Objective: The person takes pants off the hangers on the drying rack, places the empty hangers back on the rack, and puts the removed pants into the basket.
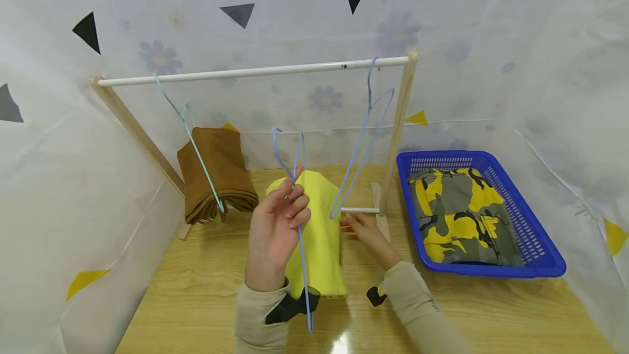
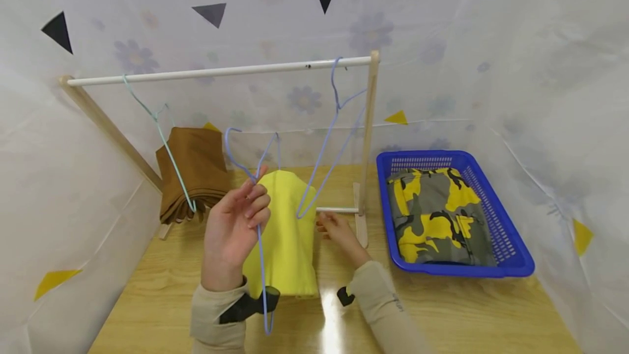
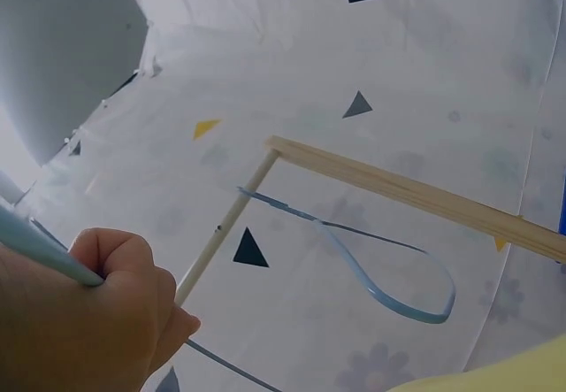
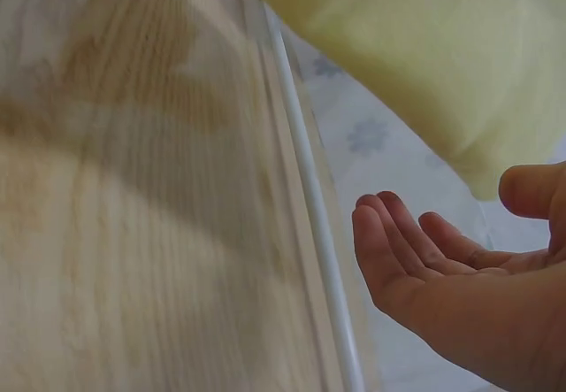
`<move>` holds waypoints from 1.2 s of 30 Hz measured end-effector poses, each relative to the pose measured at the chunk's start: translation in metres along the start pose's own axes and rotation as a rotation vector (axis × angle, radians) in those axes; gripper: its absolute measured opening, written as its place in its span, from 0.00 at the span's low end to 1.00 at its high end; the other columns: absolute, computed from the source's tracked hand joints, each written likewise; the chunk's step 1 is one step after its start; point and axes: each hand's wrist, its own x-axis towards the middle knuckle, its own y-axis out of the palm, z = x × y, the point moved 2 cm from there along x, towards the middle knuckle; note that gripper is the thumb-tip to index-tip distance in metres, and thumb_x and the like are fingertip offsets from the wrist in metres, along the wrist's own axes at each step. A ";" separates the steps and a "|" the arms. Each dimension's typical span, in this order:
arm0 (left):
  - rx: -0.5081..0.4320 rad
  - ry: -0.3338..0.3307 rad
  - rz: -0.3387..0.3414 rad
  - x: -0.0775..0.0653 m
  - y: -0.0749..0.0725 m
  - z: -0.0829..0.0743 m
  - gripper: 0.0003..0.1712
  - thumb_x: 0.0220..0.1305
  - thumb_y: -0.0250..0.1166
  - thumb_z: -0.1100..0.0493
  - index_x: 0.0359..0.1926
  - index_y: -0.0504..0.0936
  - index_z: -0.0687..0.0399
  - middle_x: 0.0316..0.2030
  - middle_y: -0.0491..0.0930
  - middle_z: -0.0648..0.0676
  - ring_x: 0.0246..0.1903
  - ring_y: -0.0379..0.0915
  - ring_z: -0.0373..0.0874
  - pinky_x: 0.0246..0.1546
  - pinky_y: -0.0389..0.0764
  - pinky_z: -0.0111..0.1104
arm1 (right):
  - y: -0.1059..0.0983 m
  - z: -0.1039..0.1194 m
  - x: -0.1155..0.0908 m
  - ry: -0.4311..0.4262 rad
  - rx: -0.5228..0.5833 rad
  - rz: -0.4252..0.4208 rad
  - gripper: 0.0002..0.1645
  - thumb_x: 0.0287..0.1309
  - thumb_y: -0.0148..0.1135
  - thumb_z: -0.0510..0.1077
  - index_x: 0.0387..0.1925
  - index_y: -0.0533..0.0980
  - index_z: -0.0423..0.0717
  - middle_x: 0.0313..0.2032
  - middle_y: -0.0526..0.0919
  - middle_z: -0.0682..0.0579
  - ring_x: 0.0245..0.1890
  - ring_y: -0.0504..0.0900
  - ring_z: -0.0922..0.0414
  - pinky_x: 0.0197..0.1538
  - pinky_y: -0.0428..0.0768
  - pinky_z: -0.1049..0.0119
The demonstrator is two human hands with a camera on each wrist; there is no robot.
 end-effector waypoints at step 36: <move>-0.053 0.016 0.014 -0.005 -0.002 -0.006 0.29 0.69 0.40 0.59 0.67 0.42 0.56 0.25 0.58 0.48 0.19 0.42 0.38 0.17 0.51 0.25 | 0.041 -0.024 0.001 0.028 0.716 0.638 0.29 0.68 0.22 0.54 0.66 0.47 0.47 0.62 0.57 0.44 0.62 0.57 0.49 0.62 0.54 0.52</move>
